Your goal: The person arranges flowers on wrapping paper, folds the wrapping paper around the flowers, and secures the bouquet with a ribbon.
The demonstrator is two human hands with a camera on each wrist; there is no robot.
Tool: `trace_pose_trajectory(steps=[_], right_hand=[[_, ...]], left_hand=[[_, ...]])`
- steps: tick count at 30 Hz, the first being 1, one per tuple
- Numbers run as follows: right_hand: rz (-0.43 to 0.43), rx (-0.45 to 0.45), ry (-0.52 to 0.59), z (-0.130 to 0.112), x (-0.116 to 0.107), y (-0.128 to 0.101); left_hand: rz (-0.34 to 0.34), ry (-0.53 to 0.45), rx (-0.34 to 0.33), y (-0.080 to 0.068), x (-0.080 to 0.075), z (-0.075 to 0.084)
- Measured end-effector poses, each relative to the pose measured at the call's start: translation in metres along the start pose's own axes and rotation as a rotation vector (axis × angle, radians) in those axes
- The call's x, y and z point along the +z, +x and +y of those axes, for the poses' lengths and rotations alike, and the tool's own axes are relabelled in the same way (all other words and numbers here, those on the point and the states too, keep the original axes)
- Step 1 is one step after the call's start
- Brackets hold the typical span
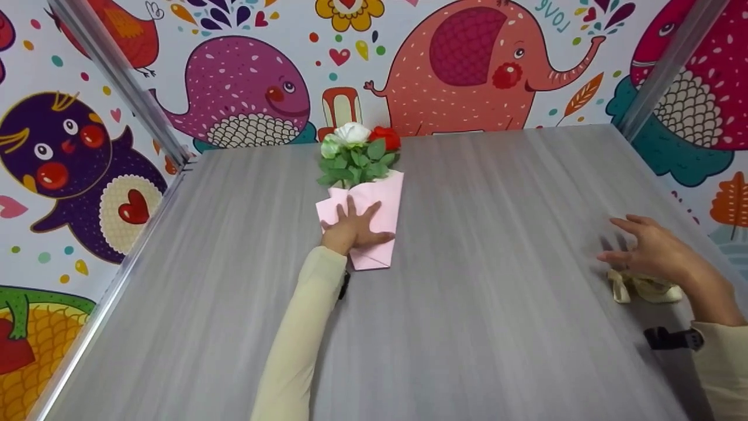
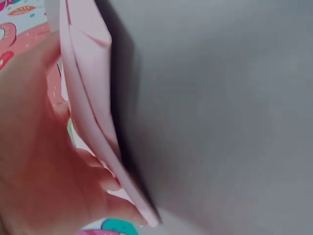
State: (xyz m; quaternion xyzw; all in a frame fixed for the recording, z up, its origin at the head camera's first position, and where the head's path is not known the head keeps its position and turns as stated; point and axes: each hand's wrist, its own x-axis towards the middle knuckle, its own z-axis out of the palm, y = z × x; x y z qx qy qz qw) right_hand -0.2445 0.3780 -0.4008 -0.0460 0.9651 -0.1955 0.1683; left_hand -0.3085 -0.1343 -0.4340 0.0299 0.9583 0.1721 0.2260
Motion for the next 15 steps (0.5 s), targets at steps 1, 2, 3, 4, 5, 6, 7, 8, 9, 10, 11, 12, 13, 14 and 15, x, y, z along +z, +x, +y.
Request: trace_pose_trajectory(steps=[1,2,3,4,5,6,7,8,9,10,11,12,13,14,15], right_hand=[[-0.002,0.022,0.003,0.003,0.001,0.0],[-0.004,0.044,0.005,0.006,0.001,0.0],[-0.004,0.066,0.002,0.009,0.002,0.0],[-0.004,0.083,-0.003,0.013,0.002,-0.001],[-0.006,0.089,-0.004,0.016,0.002,-0.001],[-0.004,0.09,-0.01,0.02,0.002,-0.002],[0.001,0.092,-0.017,0.023,0.002,-0.003],[0.006,0.091,-0.023,0.026,0.002,-0.004],[0.008,0.093,-0.026,0.028,0.002,-0.005],[0.01,0.094,-0.031,0.031,0.002,-0.006],[0.01,0.099,-0.033,0.033,0.002,-0.007],[0.012,0.101,-0.042,0.036,0.002,-0.008],[0.008,0.107,-0.044,0.038,0.003,-0.009],[-0.002,0.112,-0.043,0.04,0.003,-0.009],[-0.014,0.122,-0.043,0.042,0.004,-0.01]], left_hand=[[0.003,0.0,-0.005,-0.001,-0.001,-0.004],[0.005,-0.001,-0.01,-0.002,-0.001,-0.007],[0.005,-0.002,-0.014,-0.002,-0.002,-0.011],[0.005,-0.004,-0.017,-0.004,-0.003,-0.015],[0.005,-0.009,-0.021,-0.005,-0.004,-0.019],[0.006,-0.012,-0.025,-0.006,-0.006,-0.024],[0.008,-0.012,-0.029,-0.008,-0.007,-0.029],[0.01,-0.012,-0.035,-0.009,-0.009,-0.034],[0.011,-0.012,-0.041,-0.011,-0.011,-0.04],[0.011,-0.015,-0.047,-0.014,-0.013,-0.046],[0.012,-0.015,-0.052,-0.016,-0.015,-0.052],[0.012,-0.013,-0.055,-0.018,-0.017,-0.059],[0.01,-0.013,-0.059,-0.02,-0.019,-0.065],[0.007,-0.012,-0.063,-0.022,-0.022,-0.07],[0.003,-0.012,-0.064,-0.024,-0.025,-0.076]])
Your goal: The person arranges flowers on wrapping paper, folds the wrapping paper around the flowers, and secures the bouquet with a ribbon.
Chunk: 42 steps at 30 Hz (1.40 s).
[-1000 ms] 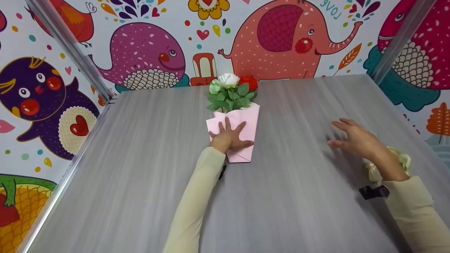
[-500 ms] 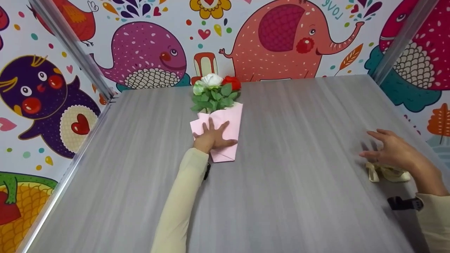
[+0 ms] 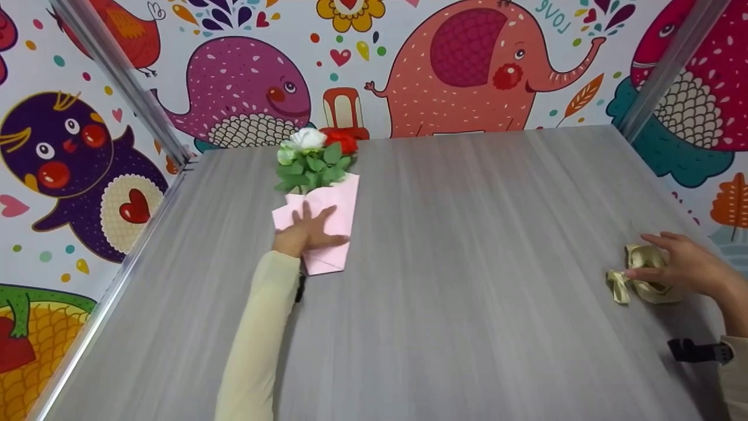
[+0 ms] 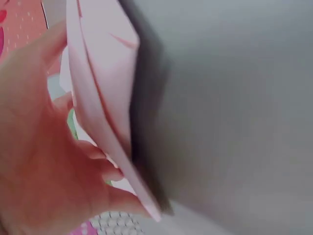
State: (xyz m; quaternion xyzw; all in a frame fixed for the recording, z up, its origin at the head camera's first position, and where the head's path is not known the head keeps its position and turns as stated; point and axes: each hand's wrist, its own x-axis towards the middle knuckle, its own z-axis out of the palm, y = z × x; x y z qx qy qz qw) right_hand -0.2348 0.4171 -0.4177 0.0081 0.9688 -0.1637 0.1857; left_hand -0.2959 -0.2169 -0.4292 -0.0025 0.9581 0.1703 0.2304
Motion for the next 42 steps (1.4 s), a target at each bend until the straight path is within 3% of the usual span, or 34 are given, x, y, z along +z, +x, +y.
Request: trace_pose_trajectory(steps=[5,13,21,27,35,42], right_hand=[[-0.058,0.028,-0.002,0.008,0.004,-0.002],[-0.063,-0.01,-0.016,0.009,0.009,-0.004],[-0.004,-0.002,0.033,0.005,0.016,-0.001],[0.066,-0.015,0.061,0.007,0.018,0.002],[0.069,0.012,0.076,0.008,0.019,0.003],[0.066,0.025,0.067,0.005,0.019,-0.001]], left_hand=[[-0.023,-0.017,0.011,-0.007,-0.011,-0.025],[-0.036,-0.041,0.007,-0.015,-0.021,-0.053],[-0.055,-0.101,-0.018,-0.028,-0.028,-0.084],[-0.027,-0.112,-0.027,-0.035,-0.033,-0.107],[-0.004,-0.206,-0.052,-0.035,-0.036,-0.109],[0.094,-0.17,-0.041,-0.033,-0.035,-0.103]])
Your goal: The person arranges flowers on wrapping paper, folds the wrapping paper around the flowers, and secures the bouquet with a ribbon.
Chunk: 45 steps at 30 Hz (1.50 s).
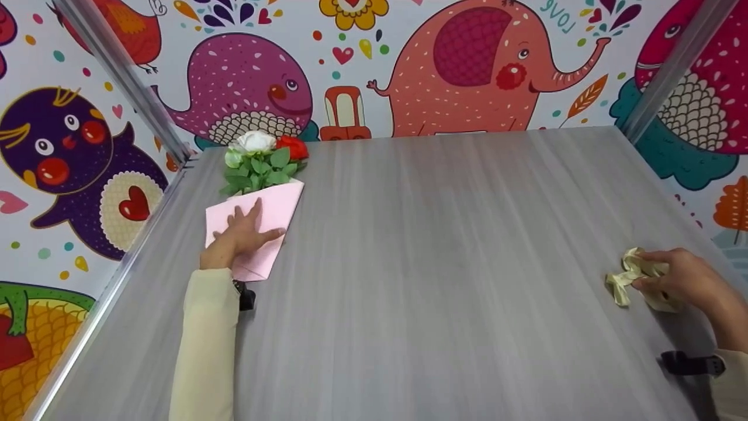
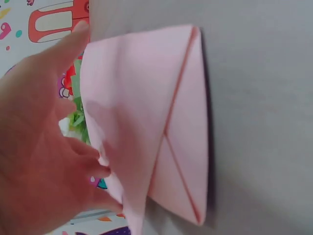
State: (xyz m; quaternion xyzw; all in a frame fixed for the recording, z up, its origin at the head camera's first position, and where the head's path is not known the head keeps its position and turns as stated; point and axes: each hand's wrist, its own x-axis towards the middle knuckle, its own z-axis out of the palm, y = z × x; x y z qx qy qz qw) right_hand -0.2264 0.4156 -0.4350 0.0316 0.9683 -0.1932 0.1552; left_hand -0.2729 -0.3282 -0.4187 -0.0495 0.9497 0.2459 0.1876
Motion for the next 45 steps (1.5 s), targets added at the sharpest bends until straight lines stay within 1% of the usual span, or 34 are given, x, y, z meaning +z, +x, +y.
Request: trace_pose_trajectory(steps=[4,7,13,17,21,23,25,28,33,35,37,41,45], right_hand=[[-0.007,0.012,0.002,0.001,0.0,-0.001],[-0.007,0.013,0.008,0.003,0.001,0.0],[0.017,-0.006,0.011,0.002,0.001,-0.002],[0.033,0.006,0.011,0.002,0.002,-0.003],[0.026,0.039,0.05,-0.002,0.001,-0.003],[0.04,0.031,0.071,-0.004,0.001,-0.003],[0.062,0.001,0.083,-0.008,0.0,-0.003],[0.119,-0.049,0.075,-0.015,-0.002,-0.004],[0.188,-0.113,0.077,-0.037,-0.006,-0.007],[0.218,-0.14,0.087,-0.048,-0.008,-0.009],[0.254,-0.186,0.093,-0.06,-0.01,-0.011],[0.323,-0.308,0.115,-0.084,-0.013,-0.013],[0.357,-0.41,0.143,-0.107,-0.013,-0.013]], left_hand=[[0.093,0.017,0.002,0.0,0.001,0.006],[0.142,0.028,0.013,0.001,0.001,0.011],[0.181,0.045,0.048,0.001,0.002,0.017],[0.193,0.055,0.072,0.0,0.004,0.02],[0.198,0.059,0.092,-0.001,0.005,0.025],[0.201,0.061,0.097,-0.001,0.006,0.028],[0.203,0.06,0.101,-0.001,0.006,0.032],[0.212,0.054,0.107,-0.003,0.007,0.039],[0.225,0.043,0.129,-0.006,0.011,0.054],[0.23,0.051,0.153,-0.007,0.013,0.063],[0.24,0.061,0.184,-0.007,0.015,0.072],[0.276,0.067,0.245,-0.008,0.021,0.092],[0.281,0.091,0.306,-0.009,0.031,0.11]])
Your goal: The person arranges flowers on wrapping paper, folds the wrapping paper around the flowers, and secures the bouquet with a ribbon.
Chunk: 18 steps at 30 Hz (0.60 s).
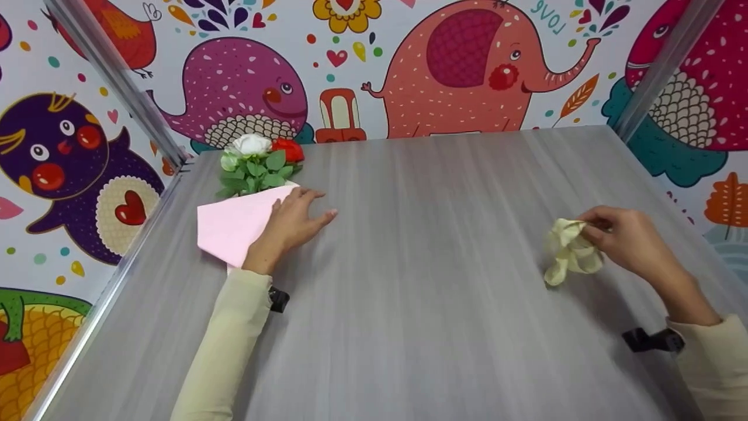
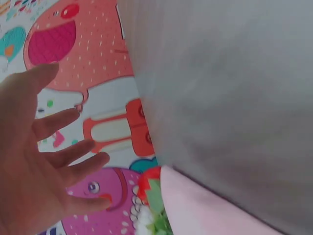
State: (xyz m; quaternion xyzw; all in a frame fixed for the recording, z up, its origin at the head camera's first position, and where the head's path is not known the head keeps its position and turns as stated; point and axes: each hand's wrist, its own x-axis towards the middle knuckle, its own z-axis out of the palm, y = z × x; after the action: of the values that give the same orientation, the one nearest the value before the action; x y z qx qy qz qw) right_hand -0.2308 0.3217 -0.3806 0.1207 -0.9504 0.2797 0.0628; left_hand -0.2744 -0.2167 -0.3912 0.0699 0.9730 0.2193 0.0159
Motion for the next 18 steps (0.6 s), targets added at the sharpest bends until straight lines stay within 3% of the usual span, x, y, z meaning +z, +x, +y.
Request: trace_pose_trajectory(steps=[5,13,18], right_hand=[[0.034,-0.06,0.031,-0.027,0.014,0.015],[0.055,-0.135,0.082,-0.069,0.038,0.036],[0.037,-0.163,0.107,-0.094,0.049,0.046]], left_hand=[[0.004,0.005,0.062,-0.001,0.013,0.024],[0.082,-0.104,0.123,-0.005,0.028,0.065],[0.069,-0.183,0.164,-0.009,0.035,0.091]])
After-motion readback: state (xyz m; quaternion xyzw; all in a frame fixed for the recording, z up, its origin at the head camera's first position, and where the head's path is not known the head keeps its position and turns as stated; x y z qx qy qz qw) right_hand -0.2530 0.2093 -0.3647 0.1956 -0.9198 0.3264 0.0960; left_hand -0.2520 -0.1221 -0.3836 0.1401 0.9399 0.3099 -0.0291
